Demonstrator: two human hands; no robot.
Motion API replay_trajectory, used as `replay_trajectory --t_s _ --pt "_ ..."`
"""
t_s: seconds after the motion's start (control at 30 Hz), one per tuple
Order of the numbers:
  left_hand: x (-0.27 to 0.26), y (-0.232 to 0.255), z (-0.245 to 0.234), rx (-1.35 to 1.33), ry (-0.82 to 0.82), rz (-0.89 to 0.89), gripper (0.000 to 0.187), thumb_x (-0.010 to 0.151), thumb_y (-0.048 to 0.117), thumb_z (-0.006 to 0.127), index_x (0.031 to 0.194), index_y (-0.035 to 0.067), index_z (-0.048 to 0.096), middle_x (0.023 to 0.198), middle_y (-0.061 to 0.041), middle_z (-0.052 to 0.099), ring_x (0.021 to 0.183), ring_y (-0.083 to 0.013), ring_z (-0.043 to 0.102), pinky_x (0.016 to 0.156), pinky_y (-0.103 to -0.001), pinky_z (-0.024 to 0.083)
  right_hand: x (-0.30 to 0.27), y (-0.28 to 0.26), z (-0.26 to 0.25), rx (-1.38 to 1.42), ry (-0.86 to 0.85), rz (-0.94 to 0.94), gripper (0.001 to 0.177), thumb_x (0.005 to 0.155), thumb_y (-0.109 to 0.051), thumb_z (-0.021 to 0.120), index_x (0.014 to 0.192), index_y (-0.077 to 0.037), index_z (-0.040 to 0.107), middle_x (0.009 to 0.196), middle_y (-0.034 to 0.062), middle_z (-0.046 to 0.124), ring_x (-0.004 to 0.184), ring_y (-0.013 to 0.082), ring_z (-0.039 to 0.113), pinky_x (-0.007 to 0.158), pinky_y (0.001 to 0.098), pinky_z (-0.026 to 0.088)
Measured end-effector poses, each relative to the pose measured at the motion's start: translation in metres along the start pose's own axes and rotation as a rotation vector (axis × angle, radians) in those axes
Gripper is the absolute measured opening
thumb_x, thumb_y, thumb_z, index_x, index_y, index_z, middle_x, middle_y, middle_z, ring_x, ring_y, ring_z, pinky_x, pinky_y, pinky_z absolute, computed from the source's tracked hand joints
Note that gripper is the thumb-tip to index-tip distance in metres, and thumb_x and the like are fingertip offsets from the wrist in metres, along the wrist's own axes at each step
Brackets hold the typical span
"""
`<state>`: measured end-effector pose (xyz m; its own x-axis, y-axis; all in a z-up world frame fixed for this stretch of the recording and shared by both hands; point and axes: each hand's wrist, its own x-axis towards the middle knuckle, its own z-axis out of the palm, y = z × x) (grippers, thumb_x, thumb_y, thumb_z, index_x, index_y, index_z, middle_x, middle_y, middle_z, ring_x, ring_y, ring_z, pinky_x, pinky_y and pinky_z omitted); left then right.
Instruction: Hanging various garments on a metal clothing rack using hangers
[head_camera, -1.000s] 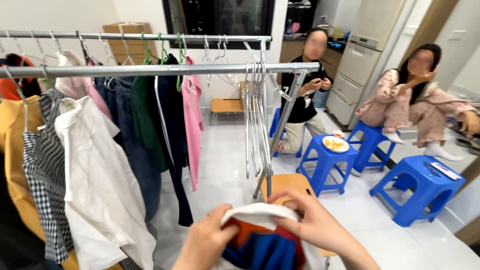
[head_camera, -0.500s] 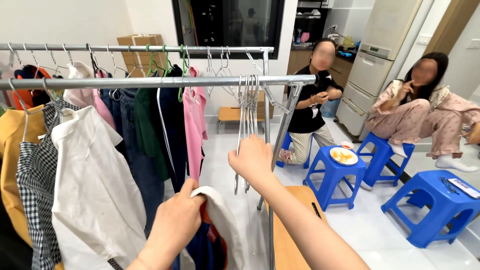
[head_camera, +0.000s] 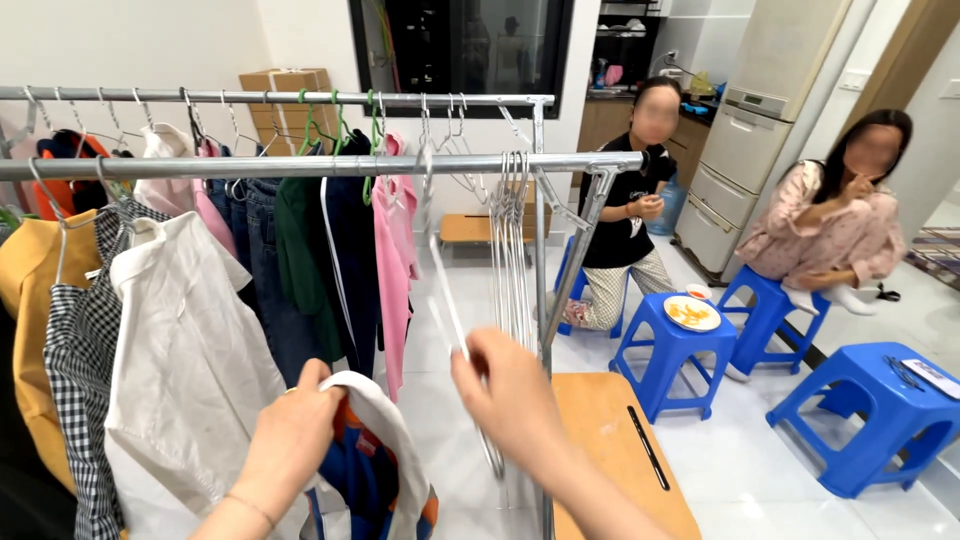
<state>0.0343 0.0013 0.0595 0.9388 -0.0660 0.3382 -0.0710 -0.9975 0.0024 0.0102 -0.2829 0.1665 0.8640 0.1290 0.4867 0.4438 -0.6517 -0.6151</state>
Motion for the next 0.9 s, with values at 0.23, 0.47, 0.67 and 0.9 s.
replay_trajectory --t_s 0.23,0.47,0.67,0.9 --pt "0.032 -0.036 0.016 -0.152 -0.138 -0.143 0.020 0.095 0.015 0.050 0.100 0.015 0.069 0.117 -0.009 0.053 0.079 -0.0411 0.070 0.074 -0.055 0.057 -0.098 0.029 0.007 0.276 -0.235 -0.066 0.019 0.103 -0.029 0.062 0.094 -0.014 0.069 0.096 -0.0001 0.058 0.083 0.0130 0.062 0.076 0.0271 0.055" --pt "0.079 -0.048 0.037 -0.313 -0.295 -0.305 0.036 0.094 0.011 0.045 0.111 0.008 0.076 0.119 -0.018 0.053 0.098 -0.0522 0.070 0.091 -0.057 0.057 -0.144 0.033 -0.040 0.510 -0.598 0.558 0.034 0.103 -0.031 0.055 0.133 -0.018 0.066 0.134 -0.0054 0.070 0.108 0.0078 0.075 0.081 0.0195 0.064" --pt "0.104 -0.071 0.064 -0.228 -0.286 -0.336 0.043 0.085 0.011 0.052 0.122 0.003 0.073 0.128 -0.024 0.053 0.105 -0.0523 0.073 0.101 -0.053 0.058 -0.184 0.072 -0.051 0.535 -0.582 0.393 0.034 0.101 -0.021 0.064 0.132 -0.015 0.077 0.126 -0.0019 0.072 0.085 0.0086 0.070 0.074 0.0184 0.053" --pt "0.091 -0.069 0.063 -0.191 -0.261 -0.336 0.043 0.094 0.016 0.043 0.123 0.002 0.072 0.124 -0.020 0.052 0.098 -0.0519 0.075 0.096 -0.057 0.060 -0.193 0.068 -0.051 0.630 -0.510 0.616 0.040 0.094 -0.003 0.060 0.122 -0.010 0.087 0.105 0.0059 0.079 0.085 0.0118 0.072 0.076 0.0221 0.050"
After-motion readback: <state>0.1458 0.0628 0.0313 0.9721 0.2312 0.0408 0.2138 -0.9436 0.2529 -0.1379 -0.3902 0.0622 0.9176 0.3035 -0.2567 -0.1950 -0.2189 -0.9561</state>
